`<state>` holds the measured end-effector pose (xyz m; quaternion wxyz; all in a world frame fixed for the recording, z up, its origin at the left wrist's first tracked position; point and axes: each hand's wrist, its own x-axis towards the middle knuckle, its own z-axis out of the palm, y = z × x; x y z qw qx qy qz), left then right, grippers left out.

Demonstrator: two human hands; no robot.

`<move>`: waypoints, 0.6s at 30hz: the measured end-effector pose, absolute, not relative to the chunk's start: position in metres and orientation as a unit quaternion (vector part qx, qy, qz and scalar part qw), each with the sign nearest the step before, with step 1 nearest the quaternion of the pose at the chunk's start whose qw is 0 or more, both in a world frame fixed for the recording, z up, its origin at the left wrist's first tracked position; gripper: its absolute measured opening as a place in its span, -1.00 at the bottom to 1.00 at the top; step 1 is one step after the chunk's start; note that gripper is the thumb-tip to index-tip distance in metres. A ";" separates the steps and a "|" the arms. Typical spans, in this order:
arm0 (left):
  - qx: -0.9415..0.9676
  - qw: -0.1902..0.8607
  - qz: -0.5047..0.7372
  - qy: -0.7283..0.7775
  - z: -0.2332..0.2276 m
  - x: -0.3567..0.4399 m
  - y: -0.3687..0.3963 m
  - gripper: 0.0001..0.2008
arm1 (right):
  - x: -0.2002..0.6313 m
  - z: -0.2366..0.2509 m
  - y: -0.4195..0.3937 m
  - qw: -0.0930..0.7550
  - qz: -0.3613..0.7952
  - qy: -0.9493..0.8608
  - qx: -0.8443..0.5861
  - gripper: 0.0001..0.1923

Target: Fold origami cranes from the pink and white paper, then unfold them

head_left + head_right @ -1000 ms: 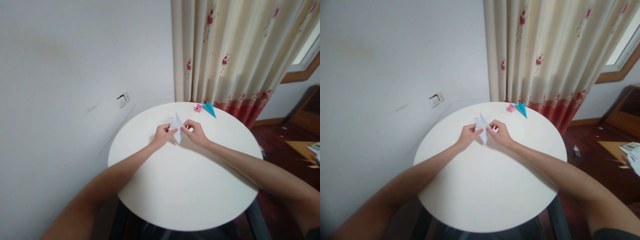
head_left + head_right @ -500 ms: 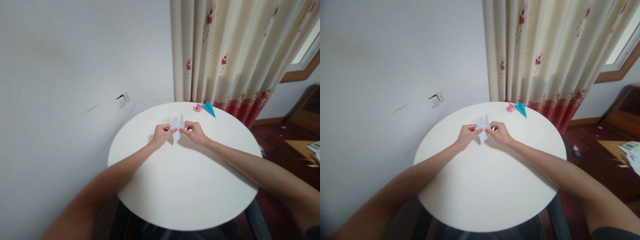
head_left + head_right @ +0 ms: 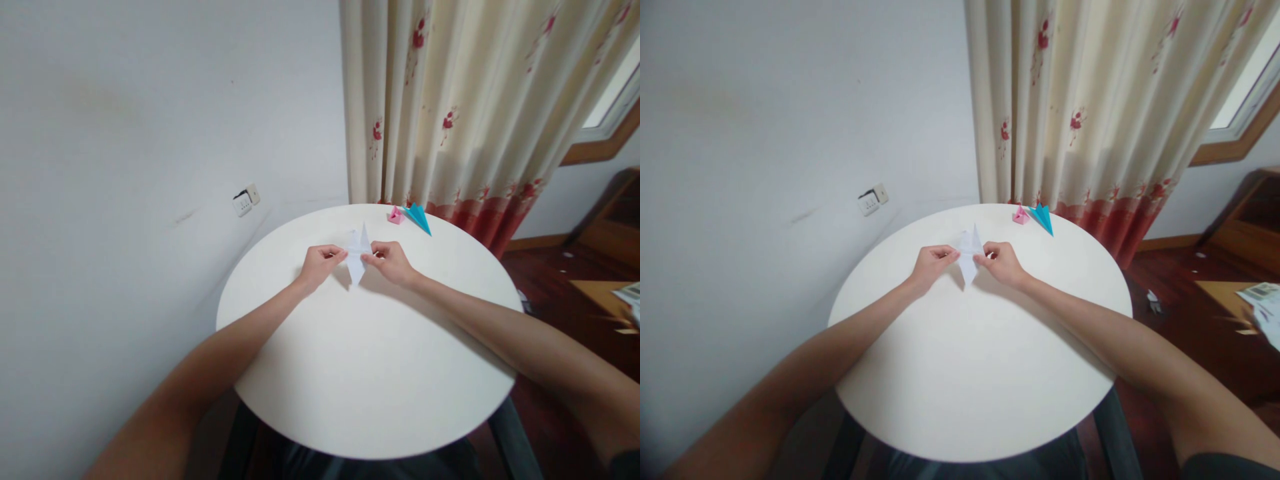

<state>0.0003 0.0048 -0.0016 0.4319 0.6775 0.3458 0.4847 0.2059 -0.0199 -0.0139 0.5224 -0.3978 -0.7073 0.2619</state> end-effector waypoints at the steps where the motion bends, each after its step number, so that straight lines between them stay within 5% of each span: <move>1: 0.680 0.425 0.487 0.346 -0.002 -0.001 0.006 -0.67 | 0.206 -0.014 -0.019 0.523 0.264 -0.705 -0.399 -0.72; 18: 0.685 0.482 0.432 0.335 -0.005 0.006 -0.004 -0.57 | 0.201 -0.009 -0.023 0.507 0.290 -0.706 -0.401 -0.68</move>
